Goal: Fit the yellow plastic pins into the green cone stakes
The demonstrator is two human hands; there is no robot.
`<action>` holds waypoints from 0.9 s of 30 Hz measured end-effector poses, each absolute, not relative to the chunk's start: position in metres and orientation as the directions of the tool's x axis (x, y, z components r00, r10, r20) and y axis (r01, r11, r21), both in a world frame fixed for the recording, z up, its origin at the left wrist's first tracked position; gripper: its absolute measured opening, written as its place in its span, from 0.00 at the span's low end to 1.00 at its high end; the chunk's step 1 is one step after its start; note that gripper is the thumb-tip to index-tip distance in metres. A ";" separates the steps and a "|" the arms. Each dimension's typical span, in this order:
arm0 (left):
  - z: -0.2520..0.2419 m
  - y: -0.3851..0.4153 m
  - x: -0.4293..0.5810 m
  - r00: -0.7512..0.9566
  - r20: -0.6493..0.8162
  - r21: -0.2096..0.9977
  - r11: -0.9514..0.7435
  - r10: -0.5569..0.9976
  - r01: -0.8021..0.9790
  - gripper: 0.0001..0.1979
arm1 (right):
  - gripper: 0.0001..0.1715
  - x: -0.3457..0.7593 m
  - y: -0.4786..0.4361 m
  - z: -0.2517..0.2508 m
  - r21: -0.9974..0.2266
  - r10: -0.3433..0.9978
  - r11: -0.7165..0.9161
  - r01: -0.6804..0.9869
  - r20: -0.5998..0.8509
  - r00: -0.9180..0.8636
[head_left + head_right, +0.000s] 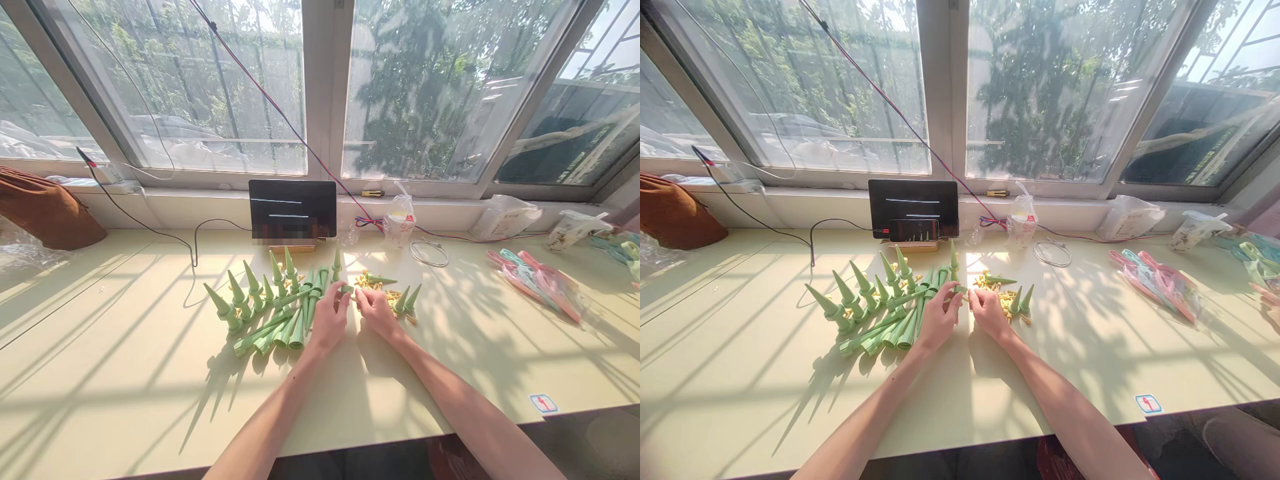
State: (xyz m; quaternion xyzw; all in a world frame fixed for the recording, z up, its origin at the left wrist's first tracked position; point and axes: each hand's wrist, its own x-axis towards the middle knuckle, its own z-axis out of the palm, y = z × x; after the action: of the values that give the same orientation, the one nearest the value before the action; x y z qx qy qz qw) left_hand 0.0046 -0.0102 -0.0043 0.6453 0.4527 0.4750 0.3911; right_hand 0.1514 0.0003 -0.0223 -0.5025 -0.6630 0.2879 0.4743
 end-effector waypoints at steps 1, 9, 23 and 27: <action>-0.005 -0.010 0.005 0.140 0.257 0.936 -0.283 0.956 0.212 0.19 | 0.26 0.151 0.001 -0.023 -0.866 0.944 0.318 0.386 0.327 -0.045; 0.001 -0.008 0.007 0.027 0.213 0.965 -0.214 0.977 0.149 0.18 | 0.22 0.146 -0.002 -0.017 -0.831 0.917 0.368 0.417 0.399 -0.014; 0.005 -0.001 0.002 -0.073 -0.081 0.995 0.077 0.994 -0.062 0.22 | 0.09 0.151 0.004 -0.026 -0.636 0.858 0.492 0.594 0.472 -0.205; 0.006 -0.003 0.001 -0.052 -0.076 0.997 0.074 0.996 -0.036 0.21 | 0.09 0.152 0.005 -0.029 -0.599 0.849 0.504 0.623 0.474 -0.231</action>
State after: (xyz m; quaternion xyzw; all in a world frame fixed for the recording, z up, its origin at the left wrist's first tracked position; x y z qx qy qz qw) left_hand 0.0006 -0.0029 0.0059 0.4588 0.5232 0.5024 0.5131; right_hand 0.1520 0.0053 -0.0289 -0.4771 -0.7714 0.1431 0.3960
